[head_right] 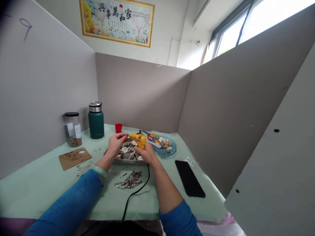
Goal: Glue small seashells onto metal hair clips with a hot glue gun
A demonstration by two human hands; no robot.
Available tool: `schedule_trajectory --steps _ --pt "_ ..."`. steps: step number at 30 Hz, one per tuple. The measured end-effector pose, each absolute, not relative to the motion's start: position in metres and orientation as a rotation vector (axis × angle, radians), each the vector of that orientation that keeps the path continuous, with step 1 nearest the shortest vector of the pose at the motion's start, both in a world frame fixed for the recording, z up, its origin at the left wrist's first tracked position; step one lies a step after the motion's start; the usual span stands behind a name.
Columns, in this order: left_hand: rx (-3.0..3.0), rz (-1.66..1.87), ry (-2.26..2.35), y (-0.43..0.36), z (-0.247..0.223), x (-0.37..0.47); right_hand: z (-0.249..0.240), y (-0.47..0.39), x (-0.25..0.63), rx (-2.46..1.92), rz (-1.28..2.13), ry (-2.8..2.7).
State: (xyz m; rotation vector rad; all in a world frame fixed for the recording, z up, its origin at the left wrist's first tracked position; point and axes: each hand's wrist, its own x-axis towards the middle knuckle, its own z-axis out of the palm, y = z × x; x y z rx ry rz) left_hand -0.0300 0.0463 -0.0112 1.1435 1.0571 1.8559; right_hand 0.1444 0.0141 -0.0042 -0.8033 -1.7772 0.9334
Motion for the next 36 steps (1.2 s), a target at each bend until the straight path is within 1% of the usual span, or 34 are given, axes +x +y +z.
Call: schedule_trajectory --steps 6,17,36 --pt "1.134 1.856 1.066 0.0451 -0.0102 -0.0294 -0.0017 0.0111 0.1445 -0.792 0.967 -1.762" --pt "1.132 1.862 1.05 0.0438 -0.0095 -0.0279 -0.0068 0.0147 0.1442 -0.785 0.876 -1.806" --pt "1.132 1.849 1.051 0.0468 -0.0116 -0.0289 -0.0037 0.0125 0.1442 -0.775 0.922 -1.79"
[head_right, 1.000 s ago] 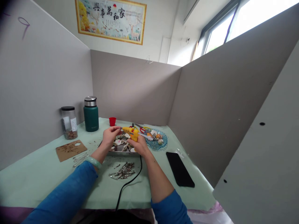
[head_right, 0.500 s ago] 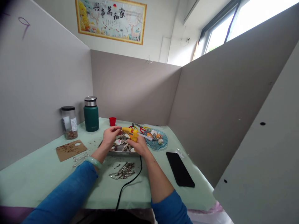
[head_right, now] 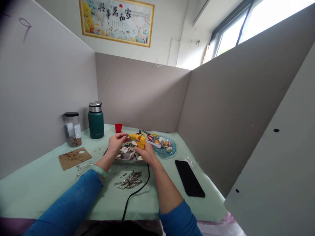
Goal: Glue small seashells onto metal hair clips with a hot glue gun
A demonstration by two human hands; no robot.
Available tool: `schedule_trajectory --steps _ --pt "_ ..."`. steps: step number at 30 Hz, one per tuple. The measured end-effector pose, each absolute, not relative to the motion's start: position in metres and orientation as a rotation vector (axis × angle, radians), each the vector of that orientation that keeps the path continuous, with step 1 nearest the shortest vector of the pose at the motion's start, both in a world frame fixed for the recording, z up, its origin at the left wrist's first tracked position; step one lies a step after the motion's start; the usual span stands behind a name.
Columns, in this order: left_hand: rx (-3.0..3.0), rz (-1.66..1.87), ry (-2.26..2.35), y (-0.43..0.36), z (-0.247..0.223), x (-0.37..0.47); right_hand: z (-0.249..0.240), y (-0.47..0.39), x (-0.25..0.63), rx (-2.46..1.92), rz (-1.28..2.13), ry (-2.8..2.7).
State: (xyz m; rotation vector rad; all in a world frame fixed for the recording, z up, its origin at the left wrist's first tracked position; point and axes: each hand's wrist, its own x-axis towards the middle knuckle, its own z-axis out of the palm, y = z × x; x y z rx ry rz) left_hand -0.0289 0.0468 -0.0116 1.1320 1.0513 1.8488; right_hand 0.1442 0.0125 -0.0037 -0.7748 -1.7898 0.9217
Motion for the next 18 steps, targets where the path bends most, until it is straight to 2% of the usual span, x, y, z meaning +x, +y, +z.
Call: schedule_trajectory --steps 18 --pt "1.12 1.849 1.047 0.0442 -0.0087 -0.0283 -0.0056 0.0142 0.1444 -0.786 0.879 -1.798"
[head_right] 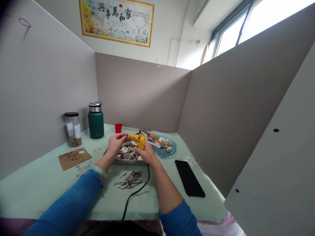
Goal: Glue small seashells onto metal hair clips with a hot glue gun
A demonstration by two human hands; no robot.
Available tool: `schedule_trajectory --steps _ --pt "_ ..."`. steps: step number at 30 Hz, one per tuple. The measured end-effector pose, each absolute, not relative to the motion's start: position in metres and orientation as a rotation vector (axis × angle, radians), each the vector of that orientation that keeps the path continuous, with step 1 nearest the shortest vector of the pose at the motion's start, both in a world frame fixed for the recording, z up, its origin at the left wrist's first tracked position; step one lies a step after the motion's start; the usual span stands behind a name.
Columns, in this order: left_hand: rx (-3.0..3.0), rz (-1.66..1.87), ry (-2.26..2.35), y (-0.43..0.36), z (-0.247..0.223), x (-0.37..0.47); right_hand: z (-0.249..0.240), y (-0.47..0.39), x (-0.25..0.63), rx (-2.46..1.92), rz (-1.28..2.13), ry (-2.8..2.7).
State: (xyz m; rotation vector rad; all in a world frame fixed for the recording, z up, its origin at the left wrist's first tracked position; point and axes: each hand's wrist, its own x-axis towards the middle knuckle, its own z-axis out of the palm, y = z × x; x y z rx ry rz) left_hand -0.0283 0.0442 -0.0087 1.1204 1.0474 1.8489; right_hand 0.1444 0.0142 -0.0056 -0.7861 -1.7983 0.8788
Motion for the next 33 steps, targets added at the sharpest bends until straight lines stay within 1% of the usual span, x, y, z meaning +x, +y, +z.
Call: schedule_trajectory --steps 4,9,33 --pt "1.131 1.849 1.05 0.0444 -0.0092 -0.0284 -0.0047 0.0133 0.1444 -0.804 0.916 -1.785" --pt "1.116 1.853 1.039 0.0435 -0.0084 -0.0276 -0.0035 0.0124 0.144 -0.772 0.875 -1.804" --pt "1.077 1.841 1.003 0.0413 -0.0066 -0.0273 -0.0036 0.0115 0.1437 -0.775 0.874 -1.793"
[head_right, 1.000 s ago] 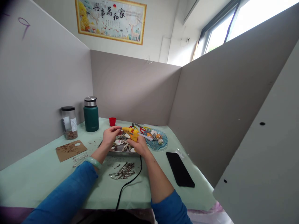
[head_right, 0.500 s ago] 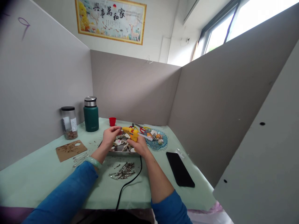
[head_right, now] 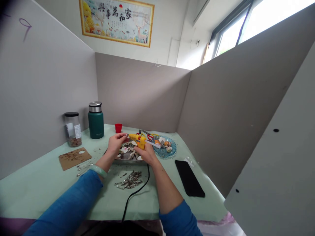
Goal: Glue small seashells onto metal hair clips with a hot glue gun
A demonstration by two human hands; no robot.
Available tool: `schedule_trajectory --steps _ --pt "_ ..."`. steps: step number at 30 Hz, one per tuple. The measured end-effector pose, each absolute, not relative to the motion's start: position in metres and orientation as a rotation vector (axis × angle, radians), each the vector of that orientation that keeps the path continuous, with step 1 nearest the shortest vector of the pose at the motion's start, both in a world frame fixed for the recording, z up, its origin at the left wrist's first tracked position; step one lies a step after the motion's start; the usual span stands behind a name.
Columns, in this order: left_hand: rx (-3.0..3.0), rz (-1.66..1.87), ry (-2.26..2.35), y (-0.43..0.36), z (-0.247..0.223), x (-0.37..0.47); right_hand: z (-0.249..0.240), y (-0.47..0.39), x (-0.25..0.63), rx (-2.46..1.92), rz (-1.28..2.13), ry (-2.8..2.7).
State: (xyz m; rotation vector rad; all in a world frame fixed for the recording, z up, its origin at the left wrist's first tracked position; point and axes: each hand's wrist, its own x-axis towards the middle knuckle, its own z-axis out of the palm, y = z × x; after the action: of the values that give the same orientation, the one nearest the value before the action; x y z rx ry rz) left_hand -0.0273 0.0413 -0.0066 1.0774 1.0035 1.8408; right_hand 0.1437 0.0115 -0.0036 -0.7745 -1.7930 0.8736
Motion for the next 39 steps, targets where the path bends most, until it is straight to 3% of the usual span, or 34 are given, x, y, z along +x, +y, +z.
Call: schedule_trajectory --steps 39 --pt "1.068 1.83 0.987 0.0448 -0.0084 -0.0289 -0.005 0.0131 0.1442 -0.721 0.881 -1.818"
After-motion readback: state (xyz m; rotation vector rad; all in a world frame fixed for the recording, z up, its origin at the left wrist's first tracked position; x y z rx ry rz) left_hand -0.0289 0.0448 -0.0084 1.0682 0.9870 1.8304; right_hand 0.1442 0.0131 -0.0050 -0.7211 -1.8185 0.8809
